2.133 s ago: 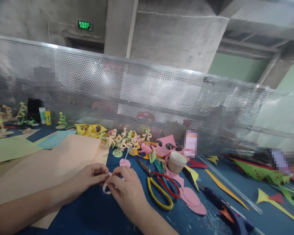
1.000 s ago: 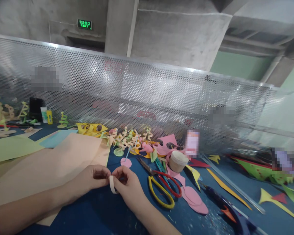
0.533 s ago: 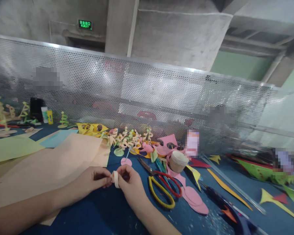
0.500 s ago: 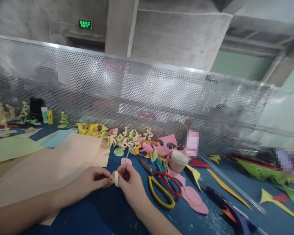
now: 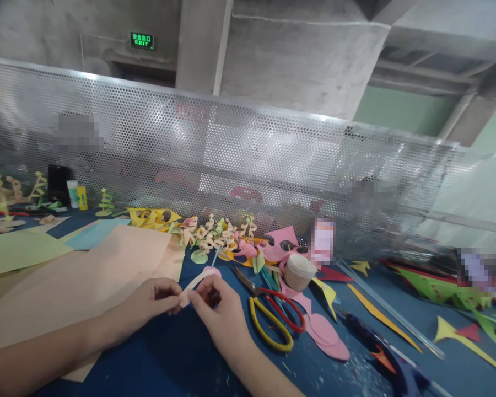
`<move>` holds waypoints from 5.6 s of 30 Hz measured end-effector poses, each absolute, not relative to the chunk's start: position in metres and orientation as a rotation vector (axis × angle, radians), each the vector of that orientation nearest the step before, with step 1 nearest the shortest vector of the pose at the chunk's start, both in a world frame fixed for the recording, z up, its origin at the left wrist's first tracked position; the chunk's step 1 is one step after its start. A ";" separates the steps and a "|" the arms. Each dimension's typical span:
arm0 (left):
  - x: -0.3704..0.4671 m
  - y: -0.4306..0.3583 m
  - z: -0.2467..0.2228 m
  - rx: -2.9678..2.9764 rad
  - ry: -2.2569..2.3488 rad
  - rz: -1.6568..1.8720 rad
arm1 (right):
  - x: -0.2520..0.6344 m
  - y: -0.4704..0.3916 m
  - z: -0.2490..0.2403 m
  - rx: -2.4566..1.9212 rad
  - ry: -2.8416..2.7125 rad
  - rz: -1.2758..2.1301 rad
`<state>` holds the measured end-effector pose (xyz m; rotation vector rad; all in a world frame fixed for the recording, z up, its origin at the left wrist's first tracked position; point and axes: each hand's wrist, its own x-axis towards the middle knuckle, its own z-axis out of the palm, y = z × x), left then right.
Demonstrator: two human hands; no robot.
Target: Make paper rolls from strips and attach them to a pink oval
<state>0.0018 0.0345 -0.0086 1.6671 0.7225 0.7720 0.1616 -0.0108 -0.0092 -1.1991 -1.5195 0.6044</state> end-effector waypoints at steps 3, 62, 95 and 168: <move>0.001 0.037 -0.011 1.684 0.704 0.777 | 0.159 -0.017 -0.004 -1.119 -1.712 0.358; 0.001 0.032 0.001 1.543 0.714 0.881 | 0.161 -0.016 -0.009 -1.104 -1.766 0.402; 0.001 0.030 0.004 1.575 0.736 0.812 | 0.158 -0.009 -0.013 -1.101 -1.480 0.974; -0.001 0.034 -0.009 1.799 0.729 0.711 | 0.159 -0.008 -0.013 -1.049 -1.446 0.953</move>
